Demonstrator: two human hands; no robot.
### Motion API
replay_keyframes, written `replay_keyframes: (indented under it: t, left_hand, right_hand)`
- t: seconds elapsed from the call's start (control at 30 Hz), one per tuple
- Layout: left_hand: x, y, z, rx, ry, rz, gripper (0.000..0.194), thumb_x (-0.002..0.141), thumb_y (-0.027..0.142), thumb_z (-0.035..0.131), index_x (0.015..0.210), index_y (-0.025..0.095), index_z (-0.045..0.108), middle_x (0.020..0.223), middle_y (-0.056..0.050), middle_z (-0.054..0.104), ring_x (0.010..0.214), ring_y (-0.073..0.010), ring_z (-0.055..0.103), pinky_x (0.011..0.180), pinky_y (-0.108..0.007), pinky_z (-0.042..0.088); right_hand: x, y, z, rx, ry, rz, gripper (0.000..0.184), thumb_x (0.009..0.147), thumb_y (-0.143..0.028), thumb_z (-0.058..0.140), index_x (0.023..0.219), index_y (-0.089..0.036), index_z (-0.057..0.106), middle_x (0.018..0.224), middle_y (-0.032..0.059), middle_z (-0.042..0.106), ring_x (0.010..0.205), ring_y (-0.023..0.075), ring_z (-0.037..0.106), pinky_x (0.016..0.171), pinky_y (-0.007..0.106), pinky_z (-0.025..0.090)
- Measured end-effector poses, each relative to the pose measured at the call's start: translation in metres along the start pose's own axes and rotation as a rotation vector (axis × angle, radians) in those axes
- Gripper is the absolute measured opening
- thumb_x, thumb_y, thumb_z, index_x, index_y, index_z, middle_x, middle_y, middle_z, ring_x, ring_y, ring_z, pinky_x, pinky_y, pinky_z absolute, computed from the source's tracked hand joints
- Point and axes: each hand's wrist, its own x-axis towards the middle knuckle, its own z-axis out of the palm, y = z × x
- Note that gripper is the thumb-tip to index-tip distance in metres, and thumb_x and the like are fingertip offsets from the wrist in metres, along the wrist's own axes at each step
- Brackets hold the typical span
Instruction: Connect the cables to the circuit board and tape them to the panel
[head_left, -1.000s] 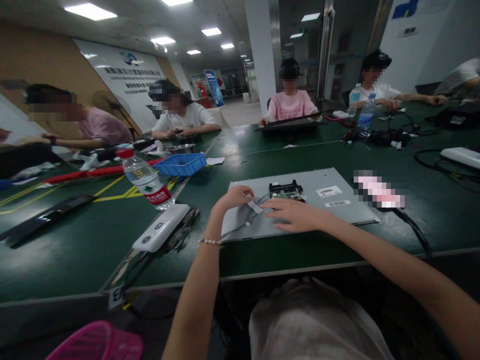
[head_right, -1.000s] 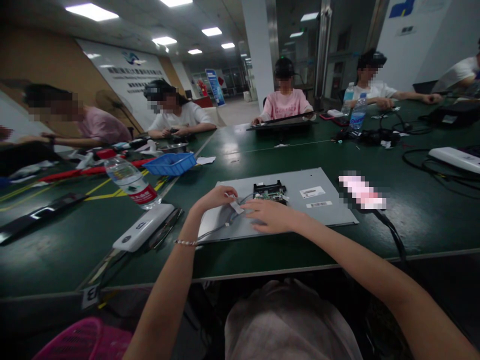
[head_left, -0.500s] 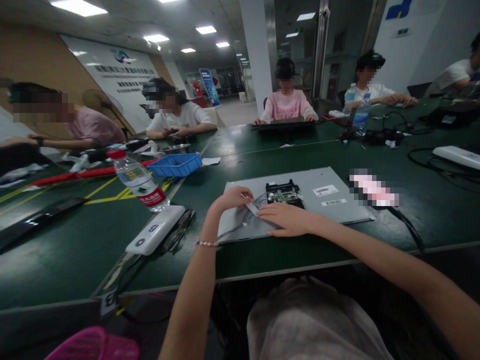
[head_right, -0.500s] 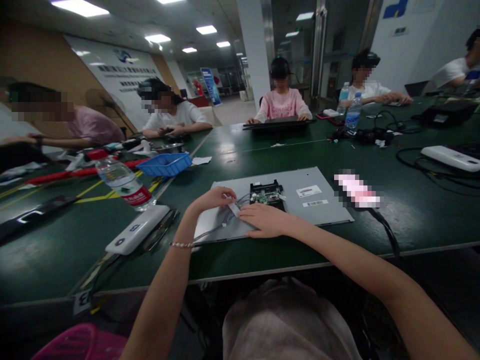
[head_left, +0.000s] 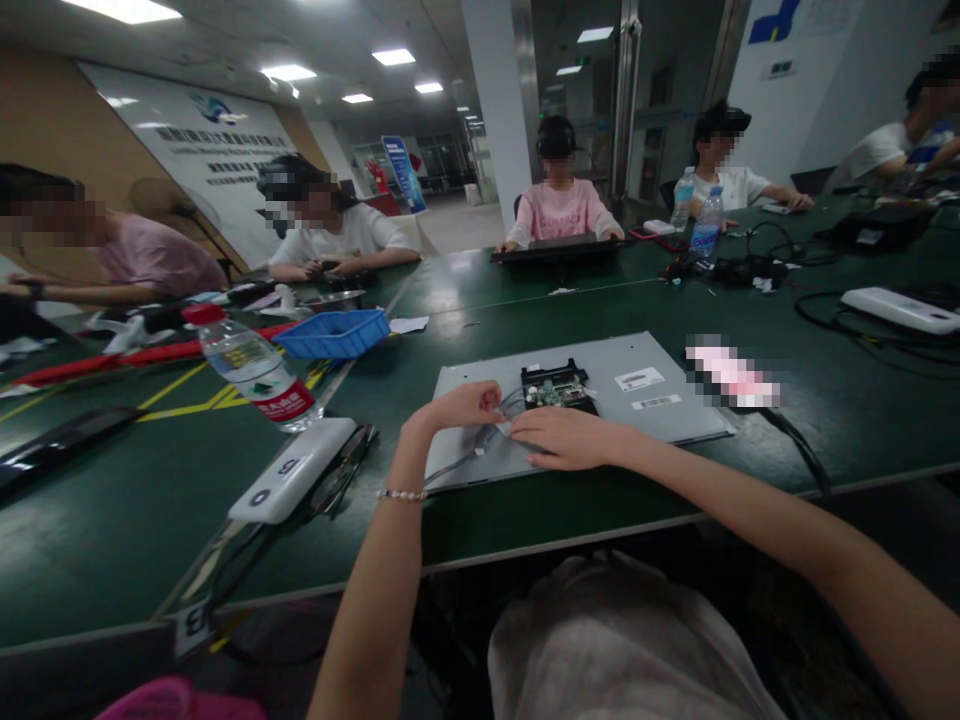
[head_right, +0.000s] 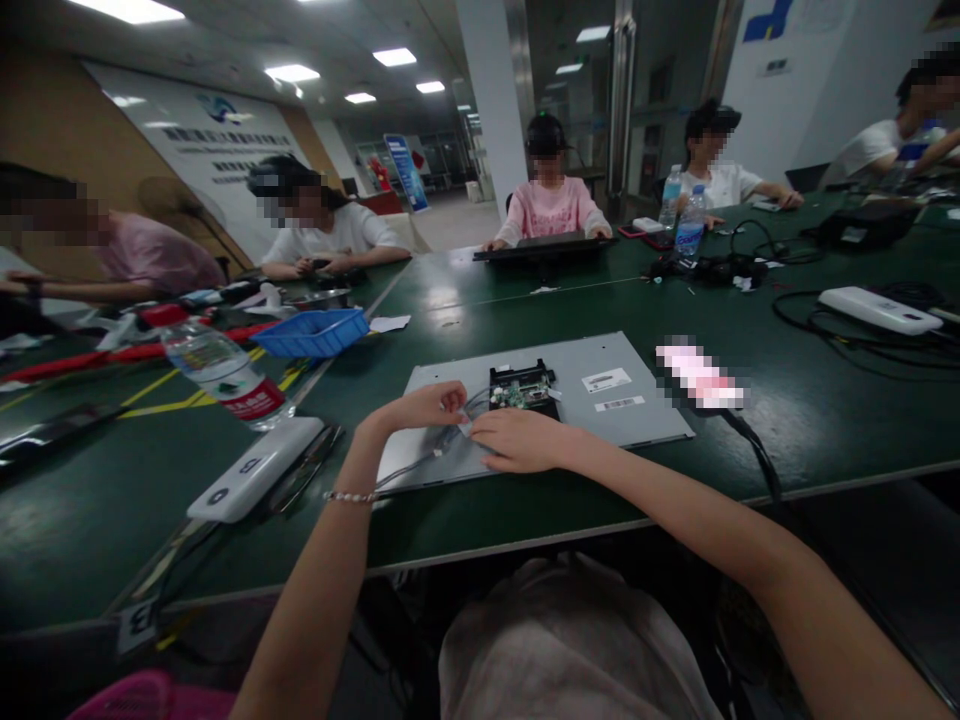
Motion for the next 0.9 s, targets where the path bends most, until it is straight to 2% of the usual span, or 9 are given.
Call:
replay_keyframes:
  t: [0.13,0.37,0.53,0.63,0.77,0.9]
  left_hand:
    - [0.002,-0.01,0.006,0.035,-0.016,-0.016,0.037,0.065,0.045,0.066,0.09,0.02,0.056,0.078,-0.001,0.061,0.071,-0.0173,0.057,0.063,-0.025,0.041]
    - [0.005,-0.013,0.007,0.055,-0.025,-0.016,0.042,0.068,0.048,0.064,0.094,0.017,0.053,0.079,-0.002,0.06,0.071,-0.0168,0.057,0.062,-0.025,0.041]
    - [0.006,-0.017,0.006,0.016,-0.017,-0.008,0.035,0.073,0.045,0.06,0.093,0.018,0.055,0.074,-0.001,0.061,0.069,-0.0162,0.058,0.061,-0.024,0.041]
    - [0.005,-0.02,0.004,0.03,0.007,-0.017,0.03,0.074,0.042,0.058,0.09,0.017,0.057,0.073,-0.001,0.061,0.068,-0.0158,0.058,0.061,-0.024,0.041]
    - [0.002,-0.021,0.001,0.146,0.071,-0.061,0.033,0.073,0.046,0.06,0.088,0.017,0.059,0.071,-0.001,0.061,0.065,-0.0154,0.056,0.058,-0.023,0.039]
    - [0.0,-0.025,0.0,0.2,0.114,-0.051,0.031,0.075,0.047,0.058,0.085,0.017,0.059,0.072,-0.001,0.06,0.064,-0.0147,0.054,0.057,-0.023,0.037]
  right_hand:
    - [0.001,0.001,0.001,0.011,-0.003,-0.03,0.041,0.092,-0.031,0.045,0.127,-0.01,0.052,0.129,0.0146,0.056,0.125,0.0229,0.046,0.105,0.039,0.036]
    - [0.004,0.0,0.004,0.011,-0.028,-0.059,0.043,0.091,-0.032,0.047,0.129,-0.011,0.051,0.131,0.0147,0.055,0.123,0.0241,0.047,0.104,0.043,0.034]
    - [0.003,-0.005,0.0,0.031,-0.038,-0.043,0.042,0.093,-0.034,0.044,0.128,-0.012,0.052,0.128,0.0138,0.058,0.118,0.0239,0.052,0.104,0.044,0.034]
    - [0.002,-0.007,-0.001,0.046,-0.032,-0.039,0.042,0.092,-0.036,0.045,0.126,-0.012,0.054,0.125,0.0145,0.06,0.115,0.0247,0.054,0.101,0.044,0.037]
    - [0.0,-0.009,-0.001,0.069,-0.027,-0.014,0.043,0.092,-0.039,0.045,0.124,-0.012,0.056,0.125,0.0158,0.059,0.114,0.0256,0.055,0.096,0.042,0.042]
    - [-0.002,-0.009,-0.001,0.07,-0.049,0.005,0.044,0.092,-0.04,0.046,0.125,-0.013,0.055,0.128,0.0149,0.058,0.116,0.0253,0.054,0.097,0.04,0.042]
